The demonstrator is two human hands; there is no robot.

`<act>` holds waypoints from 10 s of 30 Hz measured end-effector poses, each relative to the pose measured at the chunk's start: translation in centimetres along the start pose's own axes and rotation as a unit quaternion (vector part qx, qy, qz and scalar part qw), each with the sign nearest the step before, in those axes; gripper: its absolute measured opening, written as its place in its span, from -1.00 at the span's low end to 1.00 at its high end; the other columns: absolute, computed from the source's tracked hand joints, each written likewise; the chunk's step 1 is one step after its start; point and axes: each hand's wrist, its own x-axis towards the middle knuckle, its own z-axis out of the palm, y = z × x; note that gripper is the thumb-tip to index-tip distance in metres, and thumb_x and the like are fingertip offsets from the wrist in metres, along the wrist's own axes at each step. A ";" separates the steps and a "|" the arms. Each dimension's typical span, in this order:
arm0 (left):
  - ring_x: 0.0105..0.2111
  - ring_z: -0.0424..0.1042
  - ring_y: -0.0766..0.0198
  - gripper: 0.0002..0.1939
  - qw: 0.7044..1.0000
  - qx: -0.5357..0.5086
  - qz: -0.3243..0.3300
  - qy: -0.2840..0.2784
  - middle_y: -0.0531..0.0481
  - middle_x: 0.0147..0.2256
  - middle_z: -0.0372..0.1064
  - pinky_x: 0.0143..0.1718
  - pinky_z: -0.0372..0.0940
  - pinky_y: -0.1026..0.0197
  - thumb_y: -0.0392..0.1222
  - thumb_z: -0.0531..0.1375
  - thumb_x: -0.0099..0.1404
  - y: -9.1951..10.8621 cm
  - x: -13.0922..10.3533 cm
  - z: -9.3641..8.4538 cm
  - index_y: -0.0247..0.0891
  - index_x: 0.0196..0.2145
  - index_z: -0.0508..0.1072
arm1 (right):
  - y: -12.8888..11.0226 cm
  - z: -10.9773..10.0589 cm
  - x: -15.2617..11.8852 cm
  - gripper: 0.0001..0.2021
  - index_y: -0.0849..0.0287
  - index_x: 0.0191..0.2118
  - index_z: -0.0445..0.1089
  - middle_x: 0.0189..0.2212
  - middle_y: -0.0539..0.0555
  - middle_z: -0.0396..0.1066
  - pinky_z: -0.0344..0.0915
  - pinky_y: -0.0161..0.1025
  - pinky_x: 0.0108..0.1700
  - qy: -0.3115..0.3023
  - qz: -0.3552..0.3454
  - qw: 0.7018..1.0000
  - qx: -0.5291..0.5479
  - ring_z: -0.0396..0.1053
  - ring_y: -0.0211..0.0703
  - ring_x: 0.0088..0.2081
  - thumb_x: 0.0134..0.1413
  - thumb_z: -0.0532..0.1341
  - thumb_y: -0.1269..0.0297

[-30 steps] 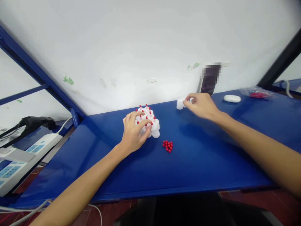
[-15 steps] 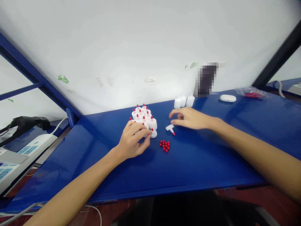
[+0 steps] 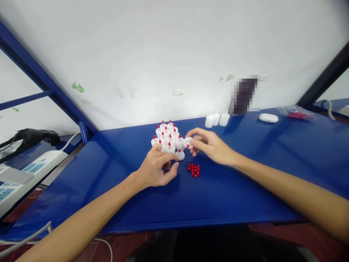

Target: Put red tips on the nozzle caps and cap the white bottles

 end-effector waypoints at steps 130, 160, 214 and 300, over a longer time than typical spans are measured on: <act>-0.59 0.19 0.36 -0.72 0.948 -0.060 -0.138 -0.282 0.18 -0.54 0.18 -0.49 0.07 0.30 -0.16 0.09 0.43 1.4 0.4 0.8 -0.25 0.05 0.32 | 0.9 -1.1 -0.1 -0.78 0.20 -0.32 0.36 -0.56 -0.05 0.27 0.08 -0.27 -0.44 0.128 -0.126 0.977 -0.111 0.17 -0.25 -0.53 0.11 0.10 0.16; -0.55 0.30 0.41 -0.91 0.977 0.067 0.164 0.121 0.08 -0.46 0.34 -0.52 0.23 0.30 -0.19 0.25 0.35 2.4 1.1 0.4 -0.25 -0.24 0.51 | -2.2 3.3 -2.7 -0.64 0.08 -0.13 -0.01 -0.52 -0.11 0.20 0.09 -0.28 -0.56 -0.063 -0.266 0.934 -0.228 0.18 -0.24 -0.61 -0.11 0.08 0.25; -0.62 0.24 0.34 -0.84 0.988 -0.033 0.100 -0.111 0.07 -0.61 0.30 -0.55 0.09 0.23 -0.27 0.10 0.31 1.2 -0.1 1.1 -0.28 -0.41 0.44 | 0.6 2.4 1.2 -0.74 0.17 -0.11 0.53 -0.47 -0.03 0.30 0.15 -0.27 -0.33 0.071 -0.144 0.953 -0.257 0.23 -0.26 -0.44 0.24 0.23 0.12; -0.70 0.11 0.53 -0.89 0.997 -0.065 -0.025 0.041 0.29 -0.67 0.14 -0.58 0.10 0.44 -0.33 0.18 0.35 0.8 -0.5 1.3 -0.24 -0.16 0.39 | -0.8 1.3 -1.3 -0.84 0.16 -0.32 0.28 -0.36 0.05 0.28 0.20 -0.22 -0.26 -0.014 -0.240 0.929 -0.282 0.24 -0.18 -0.35 0.09 0.01 0.50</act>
